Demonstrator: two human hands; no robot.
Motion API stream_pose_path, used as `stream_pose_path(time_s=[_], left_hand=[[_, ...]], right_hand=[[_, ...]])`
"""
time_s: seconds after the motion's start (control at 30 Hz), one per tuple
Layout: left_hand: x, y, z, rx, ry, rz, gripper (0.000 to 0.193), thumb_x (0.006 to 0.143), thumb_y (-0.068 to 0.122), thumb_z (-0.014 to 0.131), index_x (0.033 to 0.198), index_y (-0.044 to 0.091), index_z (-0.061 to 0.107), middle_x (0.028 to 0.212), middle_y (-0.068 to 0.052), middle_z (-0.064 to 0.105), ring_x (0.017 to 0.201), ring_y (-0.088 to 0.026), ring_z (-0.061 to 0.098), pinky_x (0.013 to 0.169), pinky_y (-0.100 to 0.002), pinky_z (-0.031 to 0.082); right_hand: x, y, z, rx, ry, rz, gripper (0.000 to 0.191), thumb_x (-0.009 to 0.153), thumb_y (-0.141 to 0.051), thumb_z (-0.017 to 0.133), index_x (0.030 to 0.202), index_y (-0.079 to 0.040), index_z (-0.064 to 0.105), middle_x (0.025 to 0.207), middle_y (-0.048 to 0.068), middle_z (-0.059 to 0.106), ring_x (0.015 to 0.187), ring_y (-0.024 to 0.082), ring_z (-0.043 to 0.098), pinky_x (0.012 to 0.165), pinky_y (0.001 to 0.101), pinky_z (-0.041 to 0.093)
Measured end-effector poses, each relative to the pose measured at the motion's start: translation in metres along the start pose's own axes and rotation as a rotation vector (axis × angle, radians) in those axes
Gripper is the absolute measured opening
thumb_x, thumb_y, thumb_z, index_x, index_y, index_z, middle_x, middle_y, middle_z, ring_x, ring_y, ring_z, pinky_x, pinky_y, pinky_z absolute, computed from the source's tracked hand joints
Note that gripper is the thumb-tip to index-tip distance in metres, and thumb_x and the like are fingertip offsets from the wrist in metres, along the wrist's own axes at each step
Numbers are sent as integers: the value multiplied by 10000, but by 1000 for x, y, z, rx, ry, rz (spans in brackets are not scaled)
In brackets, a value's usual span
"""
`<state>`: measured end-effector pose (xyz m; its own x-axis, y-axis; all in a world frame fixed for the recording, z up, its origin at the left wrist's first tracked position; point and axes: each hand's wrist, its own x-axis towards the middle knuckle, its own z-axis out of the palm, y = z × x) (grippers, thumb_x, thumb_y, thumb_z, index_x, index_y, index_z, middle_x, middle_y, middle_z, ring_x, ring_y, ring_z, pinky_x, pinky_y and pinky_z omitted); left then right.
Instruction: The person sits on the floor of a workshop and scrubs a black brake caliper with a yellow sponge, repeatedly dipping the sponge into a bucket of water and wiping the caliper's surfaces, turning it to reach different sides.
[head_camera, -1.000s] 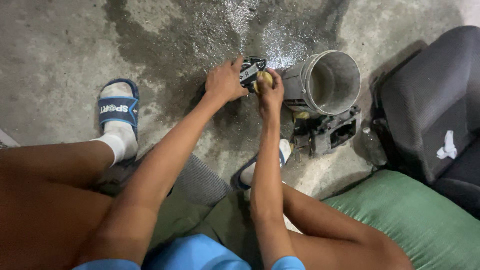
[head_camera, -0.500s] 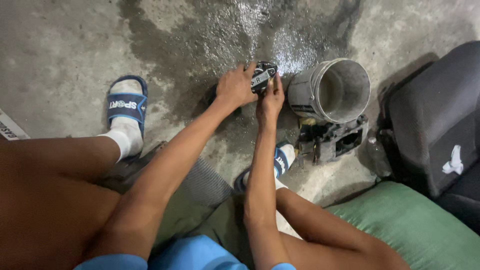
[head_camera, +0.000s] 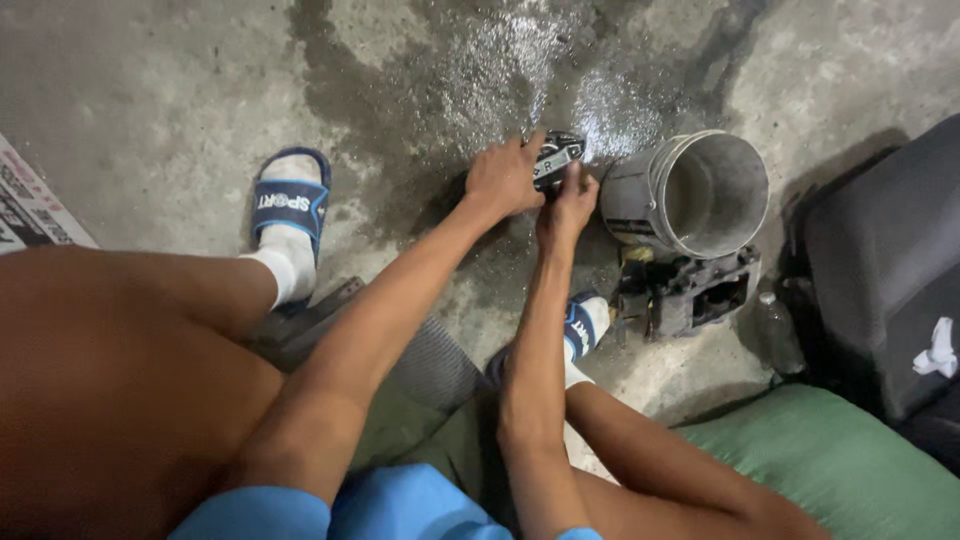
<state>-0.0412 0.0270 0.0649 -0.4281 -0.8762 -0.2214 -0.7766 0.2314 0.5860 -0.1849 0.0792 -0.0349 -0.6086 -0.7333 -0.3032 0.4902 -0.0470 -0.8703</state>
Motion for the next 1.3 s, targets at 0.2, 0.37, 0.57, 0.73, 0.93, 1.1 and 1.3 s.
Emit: stream_pose_path(time_s=[0.2,0.37,0.57,0.73,0.93,1.1,1.3], left_hand=[[-1,0,-3,16,30,0,991,641,390,900,1456,123,403,1214,-210,616,1073,-449,663,901,-550,549],[-1,5,-1,9,-31,-37,1006,652,377,891,1484,133,380,1226,-208,607,1075,-454,660,924,-543,543],[-6,11,8,65,18,-32,997,616,377,908,1437,140,395,1235,-194,601,1061,-466,649,890,-535,549],[-7,6,10,5,-37,-44,1014,632,406,904,1467,142,393,1233,-198,615,1060,-443,670,905,-530,559],[0,1,3,31,-6,-51,984,644,418,897,1452,147,403,1217,-201,621,1083,-432,664,898,-549,552],[-4,6,8,10,-10,-53,963,668,387,880,1466,146,397,1257,-194,612,1073,-452,667,919,-550,549],[-2,10,10,30,-1,-46,957,657,351,882,1451,141,391,1253,-202,586,1081,-469,651,918,-555,537]], right_hand=[[13,10,0,-241,49,-245,202,1030,-179,693,1055,-65,528,902,31,582,760,123,549,656,318,501],[11,7,-3,-138,45,-130,208,1025,-188,683,1045,-81,506,905,45,577,766,136,560,642,312,485],[5,1,-15,-256,50,-143,188,996,-202,665,1008,-87,516,894,13,535,764,117,522,640,293,475],[12,16,-14,-499,109,-325,219,1060,-233,663,1044,-46,550,908,12,524,789,111,467,677,291,442],[-1,15,-20,-378,-114,-313,155,1048,-184,597,1149,-78,549,1002,63,596,886,175,598,755,342,514],[2,2,-34,-26,-161,106,180,1043,-92,566,1220,-120,542,1014,44,588,887,175,602,720,342,527],[24,4,-37,-22,-272,-18,195,987,22,573,1157,-67,535,1074,61,615,941,184,623,790,380,548]])
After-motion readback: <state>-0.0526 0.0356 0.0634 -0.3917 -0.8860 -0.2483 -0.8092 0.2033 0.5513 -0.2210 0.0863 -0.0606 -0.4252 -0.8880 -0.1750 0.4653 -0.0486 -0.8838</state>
